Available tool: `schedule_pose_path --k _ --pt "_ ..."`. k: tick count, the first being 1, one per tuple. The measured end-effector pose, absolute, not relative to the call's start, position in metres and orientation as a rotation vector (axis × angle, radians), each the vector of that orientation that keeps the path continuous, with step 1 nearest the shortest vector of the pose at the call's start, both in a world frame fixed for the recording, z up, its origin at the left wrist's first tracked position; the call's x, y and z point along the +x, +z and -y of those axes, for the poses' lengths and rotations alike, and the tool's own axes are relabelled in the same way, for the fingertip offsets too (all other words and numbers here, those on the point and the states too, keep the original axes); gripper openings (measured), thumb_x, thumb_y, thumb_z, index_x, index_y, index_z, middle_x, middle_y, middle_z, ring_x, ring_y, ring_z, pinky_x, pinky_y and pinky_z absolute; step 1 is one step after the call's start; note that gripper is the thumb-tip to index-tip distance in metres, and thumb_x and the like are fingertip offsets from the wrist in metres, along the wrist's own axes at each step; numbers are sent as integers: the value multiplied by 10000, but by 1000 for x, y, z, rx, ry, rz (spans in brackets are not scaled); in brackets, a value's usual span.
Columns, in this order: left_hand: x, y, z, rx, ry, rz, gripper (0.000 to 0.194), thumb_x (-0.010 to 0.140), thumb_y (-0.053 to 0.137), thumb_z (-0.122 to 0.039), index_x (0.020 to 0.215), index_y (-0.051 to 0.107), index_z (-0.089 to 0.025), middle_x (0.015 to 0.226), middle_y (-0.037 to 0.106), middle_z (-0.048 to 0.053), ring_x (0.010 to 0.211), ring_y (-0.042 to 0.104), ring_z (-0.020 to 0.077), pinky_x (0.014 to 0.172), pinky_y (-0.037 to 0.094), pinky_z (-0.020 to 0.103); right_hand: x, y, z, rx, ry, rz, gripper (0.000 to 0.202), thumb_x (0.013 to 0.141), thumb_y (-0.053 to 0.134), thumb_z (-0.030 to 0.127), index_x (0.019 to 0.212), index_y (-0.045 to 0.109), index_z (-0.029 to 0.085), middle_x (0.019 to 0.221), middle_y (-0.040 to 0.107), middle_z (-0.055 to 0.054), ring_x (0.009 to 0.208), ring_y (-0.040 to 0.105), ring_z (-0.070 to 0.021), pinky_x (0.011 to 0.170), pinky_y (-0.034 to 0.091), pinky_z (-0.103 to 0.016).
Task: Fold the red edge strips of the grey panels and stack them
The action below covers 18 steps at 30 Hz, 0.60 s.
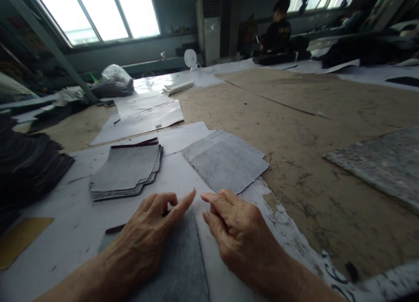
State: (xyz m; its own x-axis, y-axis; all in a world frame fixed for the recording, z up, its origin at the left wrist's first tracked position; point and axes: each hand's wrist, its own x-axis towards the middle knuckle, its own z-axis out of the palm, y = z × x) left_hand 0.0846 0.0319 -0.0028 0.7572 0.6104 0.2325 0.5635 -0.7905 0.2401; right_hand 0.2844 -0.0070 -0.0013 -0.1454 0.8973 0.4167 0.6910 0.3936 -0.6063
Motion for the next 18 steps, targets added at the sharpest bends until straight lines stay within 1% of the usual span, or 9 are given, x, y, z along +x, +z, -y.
schedule_pose_path --k 2,3,5,7,9,11,14,16,18 --pt "82 -4 -31 2688 611 -1054 737 716 386 -40 1389 136 -209 1116 443 109 976 430 234 854 428 444 284 2 7 -1389 406 1887 241 830 470 136 1032 589 190 763 574 0 667 553 -85 619 452 -192" --pt "81 -5 -31 2613 696 -1110 701 746 394 -61 1383 138 -199 1111 456 104 987 437 224 874 421 430 283 3 7 -1402 430 1895 234 833 460 144 1014 600 191 777 580 -6 690 560 -94 639 455 -204" --pt "78 -5 -31 2466 809 -1196 596 781 429 -116 1336 227 -196 1039 504 79 937 473 199 856 431 403 279 6 5 -1450 466 1923 229 838 441 161 973 623 196 815 595 -19 742 573 -117 684 456 -235" --pt "76 -5 -32 2384 832 -1242 501 763 479 -142 1241 341 -197 961 532 54 872 497 187 818 441 397 272 11 -1 -1539 483 1948 223 835 441 180 935 639 200 846 613 -28 780 580 -142 717 452 -262" --pt "76 -3 -33 2371 800 -1258 437 724 513 -130 1144 406 -190 926 540 43 853 500 188 807 435 408 263 16 -9 -1654 498 1964 202 827 465 205 917 646 200 875 632 -31 808 586 -156 734 445 -269" --pt "76 -2 -34 2369 754 -1261 407 691 530 -112 1080 430 -179 893 542 39 837 500 191 793 430 415 254 22 -19 -1761 535 1997 176 816 495 240 882 656 210 858 650 -22 795 594 -156 697 445 -254" --pt "76 0 -34 2385 746 -1237 384 676 533 -100 1043 446 -171 873 541 43 813 498 193 762 432 409 245 28 -31 -1839 548 2054 184 811 512 300 787 676 220 753 655 -18 707 592 -161 595 431 -251" --pt "75 -1 -33 2475 785 -1170 356 698 522 -107 1042 463 -173 906 544 57 840 492 207 760 425 410 243 28 -33 -1815 465 2094 191 813 509 285 771 681 212 786 648 -42 774 573 -191 645 427 -284" --pt "73 -2 -30 2594 811 -1094 305 736 492 -111 1033 491 -181 923 550 65 846 487 212 754 416 405 245 22 -30 -1652 295 2198 181 808 496 192 814 676 200 863 633 -58 866 528 -206 733 412 -313"
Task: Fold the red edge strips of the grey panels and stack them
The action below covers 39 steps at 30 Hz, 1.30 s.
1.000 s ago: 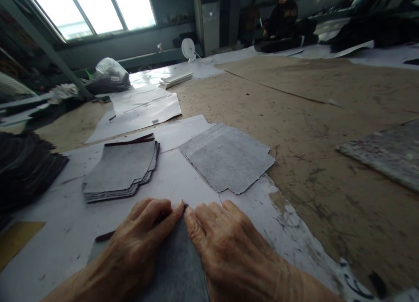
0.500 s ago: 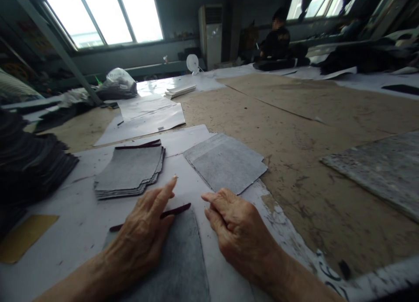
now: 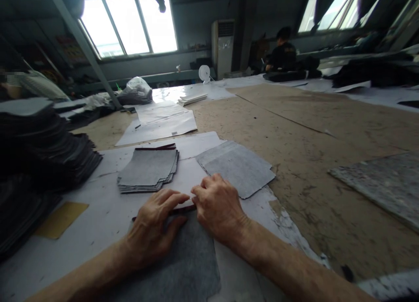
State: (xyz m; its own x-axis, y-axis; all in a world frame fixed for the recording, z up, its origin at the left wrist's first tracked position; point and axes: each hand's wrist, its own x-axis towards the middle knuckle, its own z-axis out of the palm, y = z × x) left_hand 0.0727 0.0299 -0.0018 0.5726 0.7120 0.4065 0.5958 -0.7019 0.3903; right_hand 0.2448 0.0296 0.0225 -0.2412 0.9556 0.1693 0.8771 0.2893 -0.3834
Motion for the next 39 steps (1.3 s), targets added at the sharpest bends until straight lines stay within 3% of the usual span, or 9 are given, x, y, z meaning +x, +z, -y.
schedule_pose_path --k 4,7,11,15,22,26,29,33,39 --pt "70 -1 -24 2769 685 -1009 274 756 428 -85 994 541 -163 857 553 68 772 475 200 716 414 388 248 6 -12 -1154 -66 2396 234 801 433 58 875 645 124 804 603 -76 783 491 -190 716 424 -320" --pt "69 6 -21 2828 442 -933 280 734 434 -104 991 541 -129 872 544 88 787 463 218 728 420 408 247 0 -1 -1056 -127 2525 215 797 419 38 837 623 95 794 597 -84 745 483 -203 689 440 -348" --pt "58 13 -19 2757 311 -896 413 765 428 -124 1175 448 -158 962 537 80 854 469 213 794 422 408 248 4 -1 -1099 -4 2482 219 778 415 43 803 616 124 806 604 -73 760 503 -212 704 450 -370" --pt "40 8 -18 2599 542 -1085 528 820 423 -154 1320 256 -177 1156 487 92 1046 440 209 911 391 397 259 8 -9 -1290 328 2087 235 822 408 89 889 622 159 850 608 -43 801 560 -146 719 465 -271" --pt "40 10 -24 2541 513 -1252 421 712 540 -181 1120 441 -156 1006 542 89 935 475 244 835 397 451 242 14 -24 -1552 452 2156 192 828 478 207 950 622 168 941 604 -65 941 527 -182 845 405 -329" --pt "42 15 -29 2419 509 -1293 435 652 582 -172 1073 474 -163 976 548 79 909 479 239 837 391 443 230 27 -35 -1614 539 2213 68 744 556 181 740 624 179 743 598 -25 727 555 -155 667 425 -273" --pt "36 18 -31 2279 530 -1333 409 614 642 -209 1006 530 -186 960 559 57 893 488 230 816 398 392 231 36 -38 -1543 616 2207 106 691 543 126 605 567 182 675 585 10 647 539 -119 596 403 -224" --pt "13 25 -34 1986 562 -1373 136 739 561 -312 769 604 -186 752 570 -3 748 504 159 678 383 254 238 43 -45 -1453 969 1925 114 659 533 197 546 518 185 567 527 33 570 480 -110 534 366 -215" --pt "-28 41 -60 1584 748 -1328 277 748 534 -397 779 628 -138 626 537 -12 607 455 113 559 330 211 227 53 -70 -1381 1362 1556 177 643 560 310 546 505 172 492 426 44 468 375 -77 457 327 -206"
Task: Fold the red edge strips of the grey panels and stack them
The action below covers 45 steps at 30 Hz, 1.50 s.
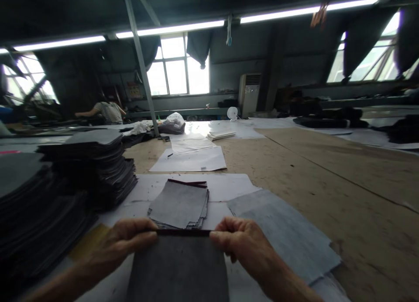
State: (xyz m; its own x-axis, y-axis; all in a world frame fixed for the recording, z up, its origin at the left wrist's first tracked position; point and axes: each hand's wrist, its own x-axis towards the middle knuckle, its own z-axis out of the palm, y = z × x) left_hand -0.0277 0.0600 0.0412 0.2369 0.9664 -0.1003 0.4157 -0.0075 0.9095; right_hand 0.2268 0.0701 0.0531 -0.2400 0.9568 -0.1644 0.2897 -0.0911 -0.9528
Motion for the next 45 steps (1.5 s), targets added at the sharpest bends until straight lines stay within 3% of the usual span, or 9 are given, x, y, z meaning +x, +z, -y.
schedule_pose_path --k 5,8,14,22,26,34,38,41,45 --pt "-41 58 -124 1664 965 -1455 266 698 576 -378 776 641 -133 664 595 1 628 513 126 569 362 213 199 57 -117 -1442 1184 1540 204 704 530 298 561 462 170 471 379 63 429 359 -62 434 325 -203" --pt "-42 56 -166 1750 1009 -1557 219 677 601 -330 756 657 -133 624 582 -8 633 525 134 586 369 228 185 48 -151 -1572 1000 1543 193 752 537 296 620 499 160 510 439 53 461 420 -73 452 355 -208" --pt "-39 21 -207 1926 1025 -1769 209 807 562 -324 857 610 -127 836 614 29 814 567 157 785 442 353 167 26 -183 -1803 575 1655 272 844 503 401 775 570 147 723 568 9 652 535 -104 648 449 -283" --pt "-45 -10 -217 2107 1018 -1849 184 839 516 -265 933 608 -137 1057 586 63 1000 531 178 908 409 389 163 8 -182 -1792 165 1752 246 834 523 293 1017 556 133 972 573 -77 940 528 -193 802 424 -381" --pt "-47 -16 -217 2152 1001 -1819 217 800 461 -238 877 660 -199 1056 614 33 994 553 176 944 395 293 162 0 -184 -1788 126 1815 204 862 494 325 971 576 173 1036 563 -55 948 530 -167 811 448 -366" --pt "-52 -24 -222 2300 911 -1831 376 790 391 -295 1088 591 -185 1176 568 80 1102 492 268 984 350 418 175 17 -172 -1790 138 1845 285 871 486 332 1101 523 169 1114 536 -72 933 549 -171 793 472 -377" --pt "-53 -21 -222 2390 873 -1784 383 790 373 -297 1080 595 -182 1162 580 72 1118 486 235 1007 339 380 216 29 -130 -1745 165 1902 181 864 497 255 985 591 158 1013 596 -45 914 561 -153 812 456 -349" --pt "-56 -18 -220 2412 882 -1786 368 778 379 -305 1029 617 -182 1121 595 78 1089 506 229 985 366 363 256 33 -87 -1782 191 1945 136 816 533 207 880 648 175 902 633 -34 845 577 -160 765 454 -304" --pt "-57 -12 -220 2448 846 -1789 310 762 421 -326 938 649 -212 1040 625 60 1004 559 240 921 420 363 296 30 -38 -1820 121 2076 205 690 668 266 865 654 161 894 622 -69 884 547 -233 778 438 -359"
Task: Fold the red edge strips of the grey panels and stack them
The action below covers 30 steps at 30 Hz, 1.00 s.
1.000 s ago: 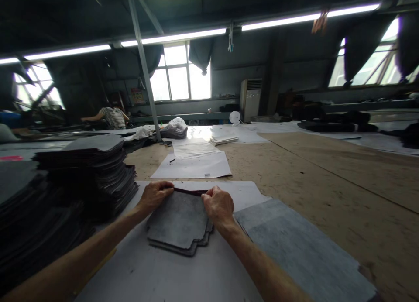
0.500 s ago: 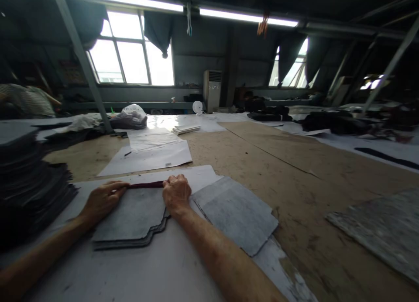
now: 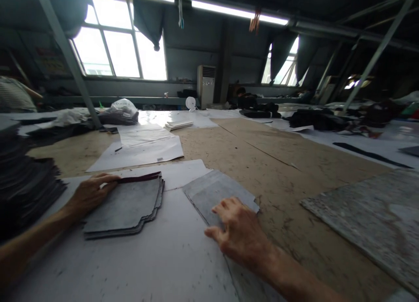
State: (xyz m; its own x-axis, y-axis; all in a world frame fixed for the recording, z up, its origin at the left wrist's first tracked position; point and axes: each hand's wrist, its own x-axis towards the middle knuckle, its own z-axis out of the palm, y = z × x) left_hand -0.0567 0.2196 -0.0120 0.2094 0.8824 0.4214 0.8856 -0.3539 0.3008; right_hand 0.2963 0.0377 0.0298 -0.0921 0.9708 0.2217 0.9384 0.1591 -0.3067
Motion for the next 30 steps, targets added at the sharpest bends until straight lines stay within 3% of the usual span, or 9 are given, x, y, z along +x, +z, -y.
schedule_pose_path --k 3,6,10,14,20,25,30 --pt "-53 -3 -218 -2364 -843 1774 338 757 458 -345 1013 623 -198 1093 599 83 1054 532 286 931 406 417 310 20 -23 -1718 -56 2241 137 719 628 188 851 638 155 901 611 -79 869 530 -220 761 435 -341" --pt "-41 11 -204 -2206 -924 1740 462 792 435 -363 1177 514 -119 1218 498 160 1185 401 345 987 316 505 317 9 -24 -1533 -190 2359 148 794 482 87 782 620 139 806 605 -78 788 519 -191 707 423 -307" --pt "-4 20 -157 -2314 -964 1524 386 818 452 -358 1143 532 -165 1160 544 100 1112 472 251 989 355 395 328 6 -32 -1426 -173 2409 222 827 405 61 754 603 131 756 596 -69 725 506 -163 662 400 -277" --pt "52 12 -98 -2811 -1029 1060 224 857 437 -246 1029 574 -205 993 612 57 913 553 188 812 452 341 340 10 -39 -1423 -131 2399 227 857 389 91 782 600 128 733 599 -57 710 524 -143 654 397 -248" --pt "124 3 -69 -3134 -927 721 305 830 451 -149 1127 518 -172 1064 594 68 917 517 203 811 420 377 329 14 -42 -1587 -119 2315 179 780 441 73 861 594 119 806 613 -87 772 548 -173 689 397 -264" --pt "147 -1 -79 -3049 -876 888 217 840 427 -171 999 576 -172 960 613 63 882 518 207 799 395 386 316 13 -52 -1697 -61 2214 181 788 453 139 676 596 140 722 603 -88 695 543 -178 616 363 -266" --pt "153 -2 -81 -2825 -729 1249 170 836 456 -266 911 577 -173 1008 592 66 973 484 242 854 353 420 324 12 -63 -1716 132 2006 214 785 469 196 611 592 170 643 608 -30 608 544 -138 584 361 -247"
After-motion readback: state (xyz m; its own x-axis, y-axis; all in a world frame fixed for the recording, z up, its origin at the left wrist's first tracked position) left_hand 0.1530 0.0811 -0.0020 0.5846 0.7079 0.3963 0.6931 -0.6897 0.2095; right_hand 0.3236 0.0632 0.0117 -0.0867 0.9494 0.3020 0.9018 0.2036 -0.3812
